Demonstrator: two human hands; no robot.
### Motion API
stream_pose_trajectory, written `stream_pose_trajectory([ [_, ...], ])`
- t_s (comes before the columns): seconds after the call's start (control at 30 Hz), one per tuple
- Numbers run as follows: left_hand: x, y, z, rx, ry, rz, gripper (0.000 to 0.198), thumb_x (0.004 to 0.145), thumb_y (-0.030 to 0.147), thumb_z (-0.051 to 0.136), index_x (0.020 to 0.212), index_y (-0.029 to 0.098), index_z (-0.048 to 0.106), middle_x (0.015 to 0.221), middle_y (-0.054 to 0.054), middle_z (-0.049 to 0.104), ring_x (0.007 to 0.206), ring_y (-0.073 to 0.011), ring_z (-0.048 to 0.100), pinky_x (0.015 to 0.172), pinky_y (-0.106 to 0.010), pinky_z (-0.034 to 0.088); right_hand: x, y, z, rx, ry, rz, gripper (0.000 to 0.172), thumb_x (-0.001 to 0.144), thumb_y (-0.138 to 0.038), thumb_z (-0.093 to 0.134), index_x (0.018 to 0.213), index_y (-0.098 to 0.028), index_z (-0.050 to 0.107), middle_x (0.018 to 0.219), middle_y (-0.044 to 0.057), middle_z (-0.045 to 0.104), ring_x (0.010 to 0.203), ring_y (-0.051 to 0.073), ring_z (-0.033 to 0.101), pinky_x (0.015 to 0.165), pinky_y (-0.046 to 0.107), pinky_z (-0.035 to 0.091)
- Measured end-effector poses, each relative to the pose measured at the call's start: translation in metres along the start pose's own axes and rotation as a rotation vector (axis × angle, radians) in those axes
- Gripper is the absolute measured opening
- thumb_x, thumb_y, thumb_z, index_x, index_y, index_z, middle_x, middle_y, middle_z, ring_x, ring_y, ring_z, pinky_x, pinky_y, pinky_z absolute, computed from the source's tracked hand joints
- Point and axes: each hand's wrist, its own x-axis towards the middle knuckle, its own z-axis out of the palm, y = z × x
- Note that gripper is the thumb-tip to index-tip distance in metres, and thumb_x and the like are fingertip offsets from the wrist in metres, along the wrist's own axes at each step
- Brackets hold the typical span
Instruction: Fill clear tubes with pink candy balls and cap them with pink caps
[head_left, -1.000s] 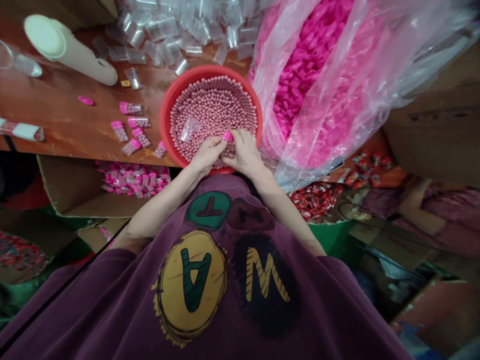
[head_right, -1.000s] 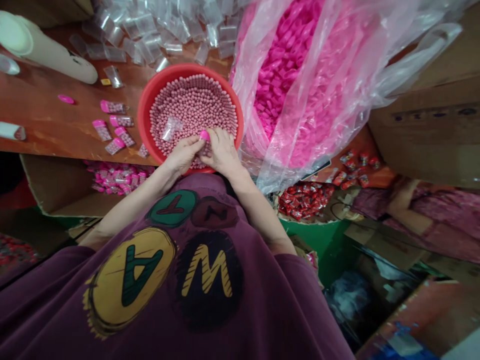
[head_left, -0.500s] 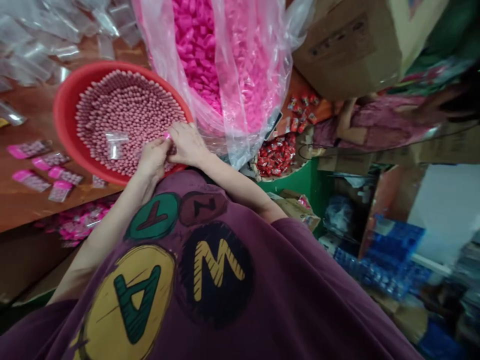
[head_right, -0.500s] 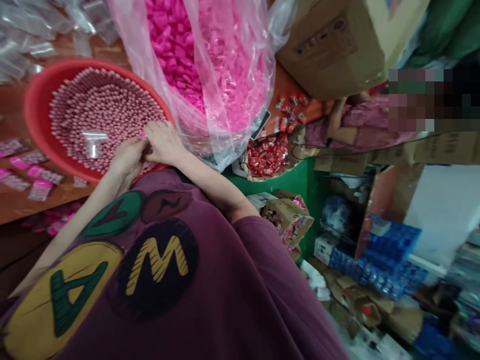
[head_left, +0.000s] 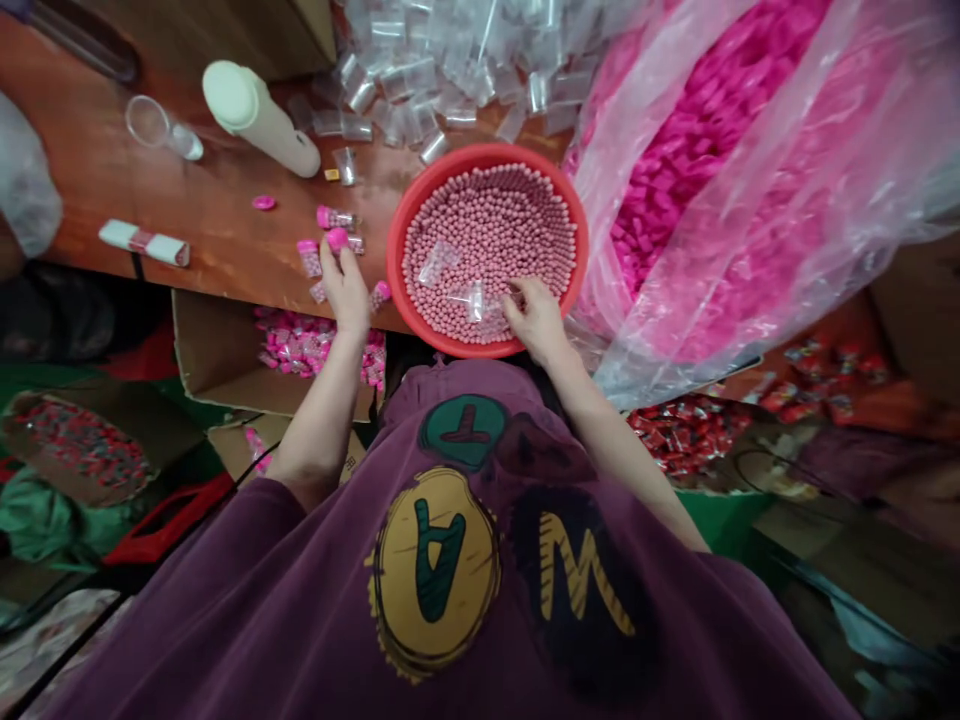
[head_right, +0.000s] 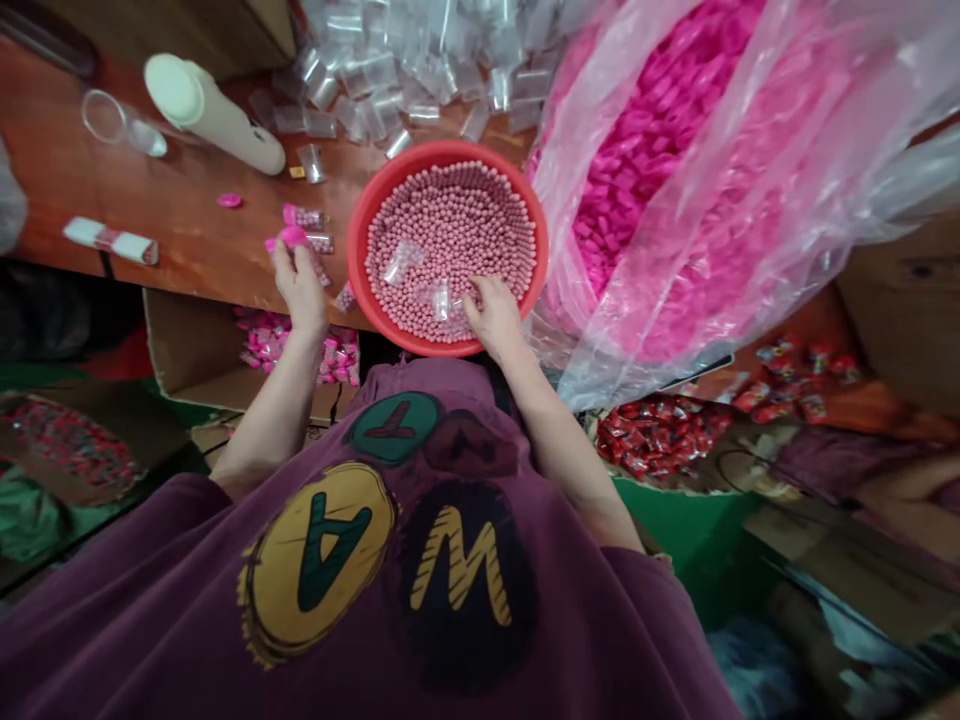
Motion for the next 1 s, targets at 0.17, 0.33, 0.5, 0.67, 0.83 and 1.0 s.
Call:
stream_pose_trajectory([
  [0.17, -0.002, 0.025, 0.022, 0.328, 0.391, 0.321, 0.03, 0.107, 0.008, 0.058, 0.136, 0.012, 0.064, 0.166, -0.017, 0.055, 0.164, -0.0259, 0.041, 0.138, -0.049, 0.023, 0.039, -0.038, 0.047, -0.139, -0.098, 0.008, 0.059, 0.102, -0.047, 0.067, 0.147, -0.009, 0.066, 0.142, 0.027, 0.069, 0.131, 0.042, 0.064, 0.117, 0.067, 0.052],
  [0.33, 0.001, 0.041, 0.093, 0.45, -0.027, 0.328, 0.035, 0.097, 0.004, 0.055, 0.123, 0.018, 0.075, 0.149, -0.016, 0.069, 0.151, -0.0336, 0.053, 0.137, -0.051, 0.033, 0.088, -0.047, 0.078, -0.151, -0.075, 0.066, 0.043, 0.1, -0.025, 0.062, 0.141, -0.011, 0.068, 0.143, 0.026, 0.07, 0.133, 0.041, 0.062, 0.118, 0.068, 0.05],
  [0.5, 0.01, 0.046, 0.107, 0.723, -0.232, 0.33, 0.058, 0.093, -0.002, 0.045, 0.146, 0.007, 0.067, 0.149, -0.025, 0.067, 0.146, -0.041, 0.055, 0.131, -0.059, 0.036, 0.102, -0.034, 0.064, -0.036, -0.174, 0.109, 0.038, 0.095, -0.02, 0.064, 0.129, -0.008, 0.074, 0.126, 0.022, 0.078, 0.118, 0.033, 0.069, 0.115, 0.051, 0.055],
  [0.67, 0.007, 0.056, 0.116, 0.765, -0.381, 0.473, 0.038, 0.101, 0.008, 0.048, 0.128, 0.012, 0.075, 0.156, -0.024, 0.062, 0.144, -0.042, 0.056, 0.128, -0.058, 0.04, 0.078, -0.024, 0.038, 0.234, -0.11, 0.151, 0.048, 0.087, -0.019, 0.063, 0.133, -0.011, 0.076, 0.113, 0.011, 0.081, 0.096, 0.025, 0.069, 0.094, 0.04, 0.061],
  [0.83, 0.01, 0.056, 0.139, 0.692, -0.515, 0.465, 0.046, 0.094, 0.005, 0.058, 0.137, 0.007, 0.073, 0.134, -0.023, 0.072, 0.125, -0.0347, 0.067, 0.119, -0.049, 0.051, 0.053, -0.031, 0.022, 0.214, 0.096, 0.232, 0.044, 0.09, -0.017, 0.059, 0.13, -0.013, 0.078, 0.121, 0.015, 0.081, 0.106, 0.026, 0.072, 0.105, 0.044, 0.061],
  [1.0, 0.009, 0.053, 0.158, 0.494, -0.427, 0.483, 0.045, 0.086, 0.01, 0.074, 0.131, 0.012, 0.078, 0.125, -0.014, 0.077, 0.116, -0.0275, 0.071, 0.109, -0.04, 0.058, 0.032, -0.037, 0.007, 0.299, 0.295, 0.22, 0.033, 0.102, -0.026, 0.059, 0.129, -0.018, 0.078, 0.123, 0.014, 0.081, 0.111, 0.026, 0.074, 0.107, 0.046, 0.062],
])
